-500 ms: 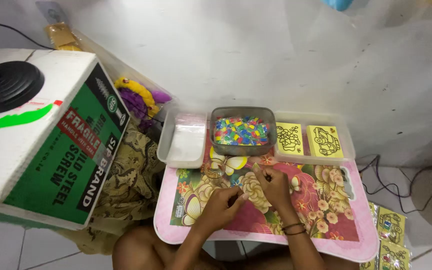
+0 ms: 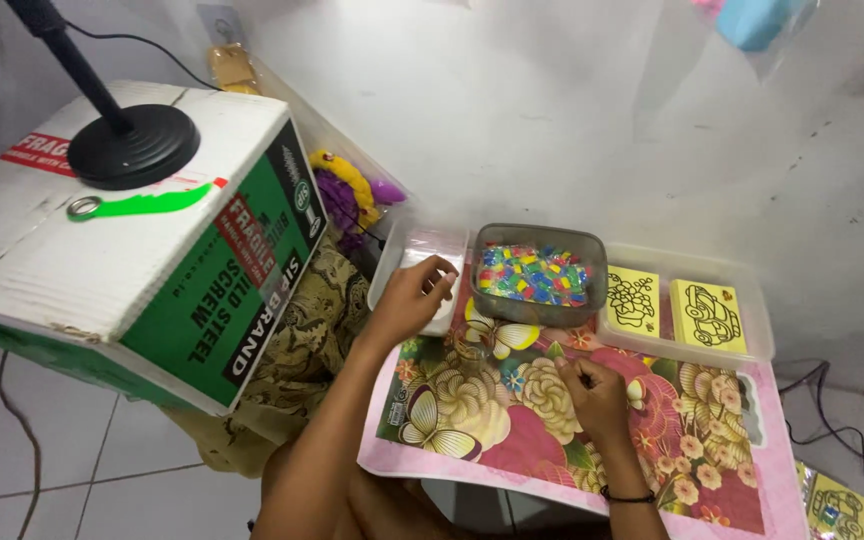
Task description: Packaging small colorful stickers and illustrated cards into plastic bags.
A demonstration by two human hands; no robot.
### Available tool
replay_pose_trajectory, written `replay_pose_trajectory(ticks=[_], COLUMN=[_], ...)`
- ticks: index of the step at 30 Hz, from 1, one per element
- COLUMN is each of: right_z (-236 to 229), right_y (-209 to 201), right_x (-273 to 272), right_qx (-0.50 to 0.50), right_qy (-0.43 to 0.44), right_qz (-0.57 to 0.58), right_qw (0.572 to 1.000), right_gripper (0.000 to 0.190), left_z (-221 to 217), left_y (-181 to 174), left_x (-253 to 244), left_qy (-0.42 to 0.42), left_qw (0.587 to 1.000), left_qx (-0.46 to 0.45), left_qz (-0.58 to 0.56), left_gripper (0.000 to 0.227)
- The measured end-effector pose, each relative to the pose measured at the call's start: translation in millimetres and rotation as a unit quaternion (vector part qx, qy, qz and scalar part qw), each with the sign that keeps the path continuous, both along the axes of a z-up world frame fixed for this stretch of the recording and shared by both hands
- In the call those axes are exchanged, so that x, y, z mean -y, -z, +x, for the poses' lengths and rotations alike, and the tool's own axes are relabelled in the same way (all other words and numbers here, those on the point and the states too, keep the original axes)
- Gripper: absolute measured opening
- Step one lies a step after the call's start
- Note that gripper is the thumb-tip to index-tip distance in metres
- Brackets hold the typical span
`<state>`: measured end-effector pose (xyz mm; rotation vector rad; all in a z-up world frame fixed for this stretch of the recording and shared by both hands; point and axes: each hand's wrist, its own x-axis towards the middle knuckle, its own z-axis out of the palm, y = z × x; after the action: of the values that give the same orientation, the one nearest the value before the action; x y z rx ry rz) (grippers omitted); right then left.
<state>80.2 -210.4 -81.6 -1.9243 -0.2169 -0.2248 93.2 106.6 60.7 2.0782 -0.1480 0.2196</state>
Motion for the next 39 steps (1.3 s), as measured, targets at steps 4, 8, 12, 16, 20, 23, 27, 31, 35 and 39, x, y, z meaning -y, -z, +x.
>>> replay_pose_trajectory(ticks=[4, 8, 12, 16, 20, 23, 27, 31, 35, 39], right_z=[-3.3, -4.9, -3.6, -2.9, -3.0, -2.9, -6.6, -6.0, 0.2, 3.1], right_y=[-3.5, -1.6, 5.6, 5.9, 4.9, 2.0, -5.0, -3.9, 4.4, 10.5], right_x=[-2.1, -2.8, -1.6, -4.1, -4.5, -4.9, -7.3, -6.2, -5.0, -0.9], right_qx=[-0.014, 0.019, 0.007, 0.022, 0.0, -0.012, -0.028, 0.0, -0.007, -0.001], right_qy=[0.01, 0.002, 0.012, 0.021, 0.023, 0.024, 0.023, 0.022, 0.034, 0.041], right_qz=[-0.025, -0.031, -0.03, -0.044, -0.031, -0.029, -0.013, -0.039, -0.048, -0.054], right_qw=[1.0, 0.999, 0.999, 0.999, 0.999, 0.999, 0.999, 0.999, 0.998, 0.998], right_gripper=[0.044, 0.043, 0.044, 0.043, 0.043, 0.043, 0.043, 0.042, 0.043, 0.042], left_z=[33.6, 68.4, 85.0, 91.3, 94.4, 98.4, 86.4, 86.5, 84.0, 78.1], left_y=[33.2, 80.4, 102.6, 112.8, 113.4, 116.7, 96.7, 101.8, 100.8, 86.1], left_x=[-26.2, -44.8, -47.8, -48.4, -45.1, -41.5, -31.2, -30.6, -33.1, -31.1], left_qy=[0.002, 0.011, 0.001, 0.002, 0.015, 0.025, 0.012, 0.001, -0.018, -0.065], left_qw=[0.996, 0.983, 0.955, 0.927, 0.906, 0.884, 0.873, 0.878, 0.891, 0.922], left_qx=[0.071, 0.033, -0.093, -0.15, -0.203, -0.234, -0.267, -0.253, -0.207, -0.143], left_qz=[0.058, 0.178, 0.283, 0.344, 0.371, 0.403, 0.409, 0.407, 0.404, 0.354], left_gripper=[0.025, 0.028, 0.043, 0.05, 0.053, 0.051, 0.048, 0.045, 0.042, 0.041])
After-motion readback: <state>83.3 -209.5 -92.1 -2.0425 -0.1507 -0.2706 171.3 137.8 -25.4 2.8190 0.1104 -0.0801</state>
